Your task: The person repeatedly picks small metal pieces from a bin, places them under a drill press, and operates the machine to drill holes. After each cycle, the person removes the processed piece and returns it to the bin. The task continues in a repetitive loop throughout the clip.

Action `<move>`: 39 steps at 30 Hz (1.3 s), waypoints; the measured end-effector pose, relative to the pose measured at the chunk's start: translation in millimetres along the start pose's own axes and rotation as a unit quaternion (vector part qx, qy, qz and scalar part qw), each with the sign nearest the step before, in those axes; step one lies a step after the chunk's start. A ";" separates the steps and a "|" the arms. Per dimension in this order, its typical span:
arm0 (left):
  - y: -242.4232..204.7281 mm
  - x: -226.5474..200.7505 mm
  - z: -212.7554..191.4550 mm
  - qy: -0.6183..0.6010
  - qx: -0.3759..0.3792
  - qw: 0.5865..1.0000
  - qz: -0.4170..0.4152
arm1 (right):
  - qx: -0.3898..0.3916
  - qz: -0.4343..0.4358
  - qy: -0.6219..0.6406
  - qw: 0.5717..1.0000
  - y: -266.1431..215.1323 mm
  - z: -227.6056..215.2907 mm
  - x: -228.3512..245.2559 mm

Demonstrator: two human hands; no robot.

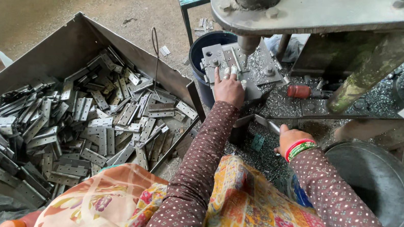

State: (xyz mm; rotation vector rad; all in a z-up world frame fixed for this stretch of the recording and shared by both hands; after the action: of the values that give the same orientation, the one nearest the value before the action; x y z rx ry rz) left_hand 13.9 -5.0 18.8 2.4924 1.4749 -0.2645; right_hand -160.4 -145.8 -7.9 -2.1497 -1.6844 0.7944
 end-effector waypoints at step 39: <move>-78.3 326.2 121.0 0.087 -0.017 0.985 -0.145 | -0.225 0.021 0.055 0.972 -13.4 -39.2 -15.8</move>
State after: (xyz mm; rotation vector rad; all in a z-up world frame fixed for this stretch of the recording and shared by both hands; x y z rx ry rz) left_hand 96.1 269.3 -193.8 2.3180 1.8967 -0.0694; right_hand -150.5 -153.3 34.6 -2.4725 -1.9074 0.3099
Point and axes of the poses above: each hand's wrist, its own y-axis towards the middle knuckle, its own z-axis out of the palm, x = y × z, the point moved 4 cm from there along y, towards the middle knuckle, and after that the axes turned 12 degrees about -y, right-handed, at the moved point
